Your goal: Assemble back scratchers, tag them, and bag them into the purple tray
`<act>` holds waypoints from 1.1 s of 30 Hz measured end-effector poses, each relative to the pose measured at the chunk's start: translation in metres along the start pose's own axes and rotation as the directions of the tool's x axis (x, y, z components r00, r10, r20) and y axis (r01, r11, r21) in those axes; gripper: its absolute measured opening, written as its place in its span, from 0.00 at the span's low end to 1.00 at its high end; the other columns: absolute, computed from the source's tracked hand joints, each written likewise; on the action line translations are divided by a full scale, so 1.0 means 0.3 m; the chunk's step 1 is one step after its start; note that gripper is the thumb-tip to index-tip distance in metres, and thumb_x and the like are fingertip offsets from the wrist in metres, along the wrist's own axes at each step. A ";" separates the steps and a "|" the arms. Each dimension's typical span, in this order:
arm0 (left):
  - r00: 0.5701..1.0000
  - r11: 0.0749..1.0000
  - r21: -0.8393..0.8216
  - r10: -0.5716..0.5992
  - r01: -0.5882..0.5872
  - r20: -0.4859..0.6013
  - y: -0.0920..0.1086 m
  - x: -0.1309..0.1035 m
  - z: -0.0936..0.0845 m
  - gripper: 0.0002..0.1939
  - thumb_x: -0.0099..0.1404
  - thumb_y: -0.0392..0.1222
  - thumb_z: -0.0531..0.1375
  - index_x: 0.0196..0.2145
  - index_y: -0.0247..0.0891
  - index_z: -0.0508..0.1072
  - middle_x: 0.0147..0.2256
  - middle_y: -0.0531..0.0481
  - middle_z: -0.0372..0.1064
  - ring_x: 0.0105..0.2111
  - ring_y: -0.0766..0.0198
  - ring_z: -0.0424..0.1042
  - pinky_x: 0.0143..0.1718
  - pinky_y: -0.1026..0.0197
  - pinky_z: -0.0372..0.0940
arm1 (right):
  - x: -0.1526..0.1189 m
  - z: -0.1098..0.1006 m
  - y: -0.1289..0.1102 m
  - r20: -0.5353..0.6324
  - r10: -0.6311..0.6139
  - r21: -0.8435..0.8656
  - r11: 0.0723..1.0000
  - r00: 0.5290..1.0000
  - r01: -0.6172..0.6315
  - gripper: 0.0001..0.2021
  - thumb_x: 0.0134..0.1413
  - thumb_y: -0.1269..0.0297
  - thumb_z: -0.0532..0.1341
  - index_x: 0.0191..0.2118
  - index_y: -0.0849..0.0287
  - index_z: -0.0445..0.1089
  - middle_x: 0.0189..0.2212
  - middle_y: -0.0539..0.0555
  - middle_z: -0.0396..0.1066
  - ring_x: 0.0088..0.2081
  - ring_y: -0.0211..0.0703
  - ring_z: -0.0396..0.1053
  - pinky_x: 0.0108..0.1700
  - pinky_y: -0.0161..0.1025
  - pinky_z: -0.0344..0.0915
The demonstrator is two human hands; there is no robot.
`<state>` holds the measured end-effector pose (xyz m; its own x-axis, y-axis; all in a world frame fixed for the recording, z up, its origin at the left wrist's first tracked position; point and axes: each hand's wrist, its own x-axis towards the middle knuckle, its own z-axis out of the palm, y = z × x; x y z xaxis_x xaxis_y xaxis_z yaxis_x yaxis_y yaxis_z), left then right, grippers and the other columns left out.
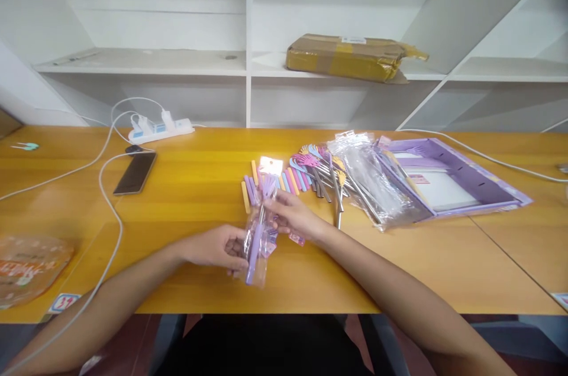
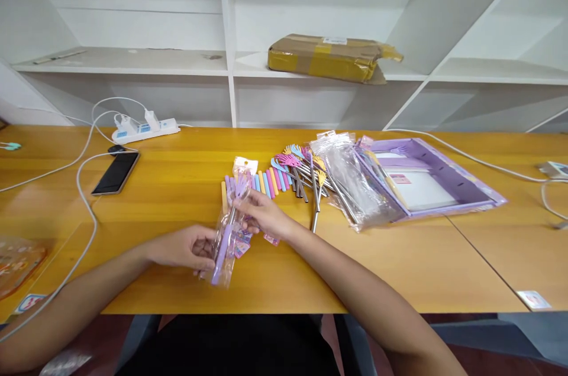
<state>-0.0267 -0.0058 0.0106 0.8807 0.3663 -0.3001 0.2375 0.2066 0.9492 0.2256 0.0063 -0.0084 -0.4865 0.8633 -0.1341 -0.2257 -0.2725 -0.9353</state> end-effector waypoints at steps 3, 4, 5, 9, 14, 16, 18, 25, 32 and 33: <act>0.998 0.998 0.057 0.023 -0.019 -0.062 -0.014 0.013 -0.001 0.15 0.69 0.52 0.65 0.47 0.39 0.80 0.33 0.46 0.78 0.26 0.63 0.75 0.27 0.63 0.69 | -0.002 0.022 0.015 0.042 0.006 -0.151 0.989 0.999 0.000 0.22 0.54 0.47 0.72 0.40 0.59 0.67 0.19 0.43 0.68 0.17 0.30 0.62 0.17 0.28 0.58; 0.987 0.996 0.077 0.065 -0.054 -0.147 -0.021 0.019 -0.012 0.16 0.71 0.54 0.62 0.45 0.39 0.79 0.31 0.47 0.77 0.26 0.63 0.74 0.27 0.63 0.68 | -0.007 0.035 0.020 0.099 0.028 -0.185 0.983 0.995 -0.009 0.22 0.55 0.46 0.71 0.40 0.60 0.68 0.20 0.44 0.70 0.18 0.31 0.65 0.19 0.29 0.62; 0.960 0.990 0.097 0.121 -0.099 -0.253 -0.027 0.027 -0.026 0.17 0.72 0.55 0.61 0.45 0.39 0.79 0.31 0.48 0.76 0.26 0.64 0.74 0.28 0.62 0.68 | -0.014 0.051 0.027 0.160 0.055 -0.205 0.979 0.986 -0.021 0.22 0.56 0.46 0.71 0.40 0.60 0.69 0.22 0.46 0.72 0.20 0.33 0.68 0.21 0.30 0.65; 0.729 0.951 0.170 0.307 -0.258 -0.612 -0.039 0.050 -0.085 0.19 0.65 0.53 0.69 0.50 0.42 0.77 0.39 0.49 0.76 0.34 0.62 0.75 0.37 0.61 0.70 | -0.056 0.133 0.060 0.336 0.187 -0.224 0.968 0.923 -0.115 0.23 0.55 0.45 0.71 0.42 0.60 0.70 0.28 0.49 0.74 0.23 0.34 0.72 0.23 0.30 0.68; 0.660 0.938 0.220 0.344 -0.266 -0.668 -0.038 0.054 -0.101 0.14 0.63 0.50 0.71 0.41 0.38 0.77 0.31 0.51 0.74 0.30 0.64 0.72 0.34 0.62 0.68 | -0.088 0.146 0.035 0.297 0.203 -0.456 0.889 0.933 -0.048 0.20 0.67 0.44 0.61 0.40 0.59 0.68 0.25 0.48 0.72 0.22 0.34 0.69 0.24 0.32 0.63; 0.655 0.937 0.251 0.349 -0.242 -0.670 -0.040 0.053 -0.095 0.13 0.63 0.49 0.70 0.38 0.37 0.78 0.32 0.49 0.75 0.32 0.63 0.73 0.36 0.62 0.68 | -0.082 0.094 -0.009 0.151 0.021 -0.703 0.706 0.988 0.092 0.17 0.70 0.49 0.58 0.36 0.58 0.69 0.25 0.49 0.72 0.24 0.35 0.67 0.28 0.35 0.61; 0.647 0.940 0.262 0.341 -0.218 -0.683 -0.044 0.055 -0.090 0.13 0.64 0.50 0.70 0.37 0.37 0.79 0.33 0.49 0.76 0.33 0.63 0.74 0.37 0.62 0.67 | -0.068 0.024 -0.052 0.121 -0.136 -0.876 0.451 0.983 0.170 0.13 0.67 0.53 0.64 0.35 0.58 0.71 0.29 0.51 0.73 0.28 0.37 0.66 0.31 0.36 0.58; 0.642 0.960 0.224 0.280 -0.170 -0.713 -0.059 0.063 -0.088 0.17 0.66 0.55 0.66 0.35 0.37 0.76 0.28 0.53 0.73 0.28 0.66 0.71 0.32 0.64 0.65 | -0.030 -0.096 -0.083 0.174 0.030 -0.959 0.231 0.984 0.163 0.19 0.47 0.64 0.78 0.38 0.58 0.69 0.39 0.49 0.68 0.32 0.35 0.62 0.32 0.34 0.52; 0.642 0.963 0.208 0.271 -0.173 -0.717 -0.078 0.073 -0.090 0.18 0.68 0.56 0.65 0.37 0.37 0.74 0.27 0.54 0.73 0.27 0.67 0.71 0.32 0.64 0.65 | -0.051 -0.076 -0.128 0.168 0.024 -0.919 0.366 0.986 0.148 0.13 0.55 0.66 0.73 0.31 0.58 0.66 0.27 0.44 0.65 0.28 0.33 0.59 0.31 0.34 0.52; 0.647 0.963 0.207 0.271 -0.175 -0.713 -0.079 0.075 -0.090 0.18 0.68 0.57 0.65 0.37 0.37 0.74 0.27 0.54 0.73 0.27 0.67 0.71 0.32 0.64 0.64 | -0.057 -0.069 -0.135 0.177 0.009 -0.893 0.422 0.984 0.157 0.12 0.56 0.65 0.72 0.32 0.58 0.67 0.25 0.43 0.65 0.27 0.33 0.59 0.30 0.33 0.53</act>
<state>-0.0237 0.0220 -0.0213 0.3419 0.9397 -0.0049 0.1596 -0.0529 0.9858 0.2607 0.0114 0.0250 -0.6304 0.7720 -0.0821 0.5820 0.3999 -0.7081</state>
